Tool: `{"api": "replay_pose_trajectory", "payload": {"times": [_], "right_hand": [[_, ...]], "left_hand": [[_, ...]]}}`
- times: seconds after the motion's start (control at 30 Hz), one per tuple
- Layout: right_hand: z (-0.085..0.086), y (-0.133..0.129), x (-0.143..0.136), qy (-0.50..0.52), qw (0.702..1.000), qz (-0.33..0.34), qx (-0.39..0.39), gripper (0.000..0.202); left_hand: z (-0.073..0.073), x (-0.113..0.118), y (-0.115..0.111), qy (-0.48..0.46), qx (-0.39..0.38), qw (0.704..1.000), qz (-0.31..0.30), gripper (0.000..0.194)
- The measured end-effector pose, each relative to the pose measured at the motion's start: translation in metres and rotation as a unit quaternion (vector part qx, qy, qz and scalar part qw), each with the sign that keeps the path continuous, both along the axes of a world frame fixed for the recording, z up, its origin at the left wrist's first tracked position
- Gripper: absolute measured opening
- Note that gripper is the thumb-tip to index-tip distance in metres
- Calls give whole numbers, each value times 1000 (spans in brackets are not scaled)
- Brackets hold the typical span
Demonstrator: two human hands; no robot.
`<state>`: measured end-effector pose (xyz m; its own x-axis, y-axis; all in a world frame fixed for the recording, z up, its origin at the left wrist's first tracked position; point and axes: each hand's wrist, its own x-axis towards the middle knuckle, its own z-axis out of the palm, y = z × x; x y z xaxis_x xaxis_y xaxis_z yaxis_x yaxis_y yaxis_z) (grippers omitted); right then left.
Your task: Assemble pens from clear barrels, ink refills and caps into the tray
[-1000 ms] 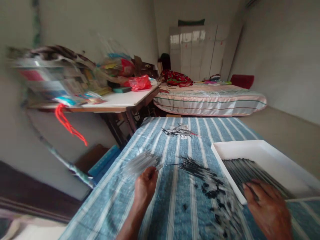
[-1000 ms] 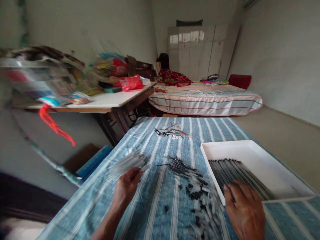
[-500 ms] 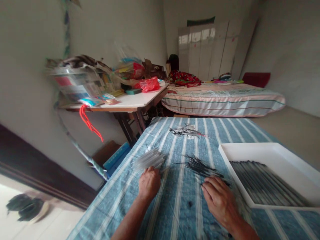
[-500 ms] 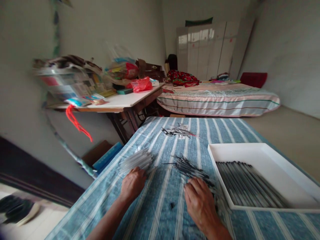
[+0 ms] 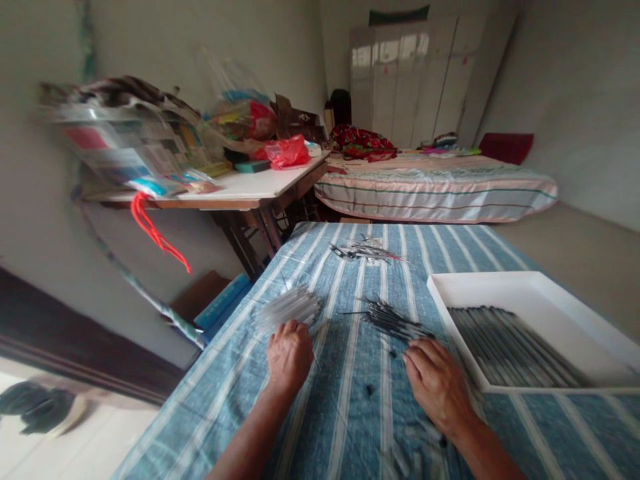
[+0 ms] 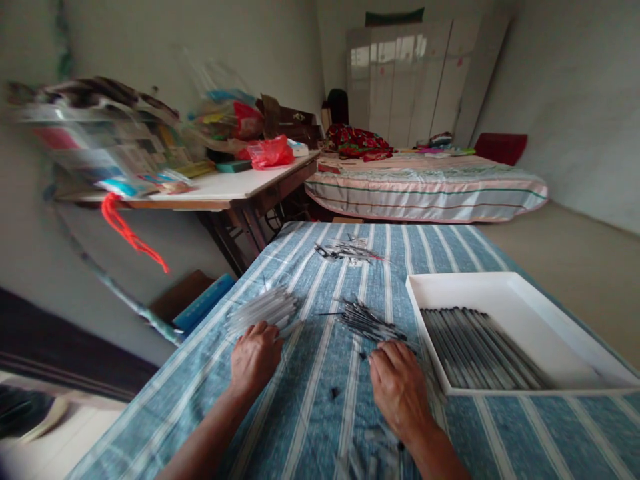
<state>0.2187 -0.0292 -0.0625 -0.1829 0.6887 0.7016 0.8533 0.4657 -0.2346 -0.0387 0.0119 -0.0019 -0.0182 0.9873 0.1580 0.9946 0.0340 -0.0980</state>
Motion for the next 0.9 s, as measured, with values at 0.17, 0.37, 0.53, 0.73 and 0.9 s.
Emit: {"api": "replay_pose_trajectory", "payload": {"times": [0.17, 0.37, 0.53, 0.73, 0.9], "right_hand": [[-3, 1, 2, -8, 1000, -5, 0, 19], [-5, 1, 1, -6, 1000, -1, -11, 18], [-6, 1, -1, -3, 1000, 8, -11, 19], [-6, 1, -2, -2, 1000, 14, 3, 23], [-5, 0, -3, -7, 1000, 15, 1, 24]], "left_hand": [[-2, 11, -3, -103, -29, 993, -47, 19], [-6, 28, 5, -134, -69, 985, -82, 21], [-6, 45, 31, -116, -82, 987, -78, 20], [-6, 63, 67, -85, -147, 981, -89, 21], [-1, 57, 81, -87, -218, 966, -107, 31]]}}
